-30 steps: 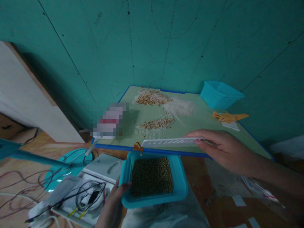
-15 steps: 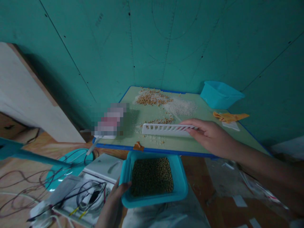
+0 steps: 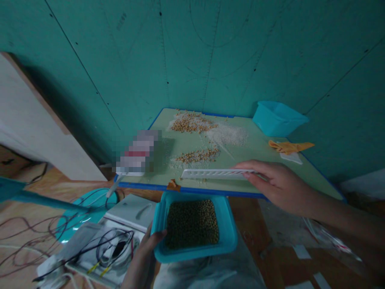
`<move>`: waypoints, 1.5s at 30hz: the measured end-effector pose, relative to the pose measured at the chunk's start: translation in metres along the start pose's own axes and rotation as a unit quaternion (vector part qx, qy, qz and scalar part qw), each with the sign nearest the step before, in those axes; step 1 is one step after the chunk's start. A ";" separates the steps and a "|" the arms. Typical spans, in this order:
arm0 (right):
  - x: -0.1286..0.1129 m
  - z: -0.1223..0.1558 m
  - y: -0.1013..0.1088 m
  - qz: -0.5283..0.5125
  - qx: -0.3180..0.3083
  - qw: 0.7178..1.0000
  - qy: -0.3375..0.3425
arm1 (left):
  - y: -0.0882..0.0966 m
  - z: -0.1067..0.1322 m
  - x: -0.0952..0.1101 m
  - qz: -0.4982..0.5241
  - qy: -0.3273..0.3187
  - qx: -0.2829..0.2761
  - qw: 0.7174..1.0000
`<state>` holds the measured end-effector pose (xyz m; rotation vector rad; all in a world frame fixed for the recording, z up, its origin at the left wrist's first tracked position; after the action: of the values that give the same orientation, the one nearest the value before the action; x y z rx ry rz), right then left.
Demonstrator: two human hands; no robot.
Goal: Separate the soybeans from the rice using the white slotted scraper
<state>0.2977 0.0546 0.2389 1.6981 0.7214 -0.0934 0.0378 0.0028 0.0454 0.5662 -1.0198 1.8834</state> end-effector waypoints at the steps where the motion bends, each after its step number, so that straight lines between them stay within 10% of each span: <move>1: -0.001 0.001 0.001 -0.001 0.001 1.000 0.001 | 0.000 0.001 0.001 0.000 -0.001 0.008 1.000; 23: -0.016 0.017 0.006 -0.029 -0.022 0.999 0.002 | -0.002 -0.002 -0.002 0.010 0.009 -0.008 1.000; 45: 0.032 0.051 0.026 0.022 0.039 0.987 -0.154 | -0.024 0.002 -0.001 -0.003 0.013 -0.042 0.999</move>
<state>0.3528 0.0199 0.2333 1.7231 0.4531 -0.3500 0.0593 0.0073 0.0561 0.4941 -1.0742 1.8291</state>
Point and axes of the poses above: each hand's wrist, its own z-axis away from the middle knuckle, its own y-axis out of the back of the hand, x = y × z, the point moved 5 cm from there along -z, towards the middle knuckle, and after that the axes turned 2 degrees about x, right-handed, at the moved point
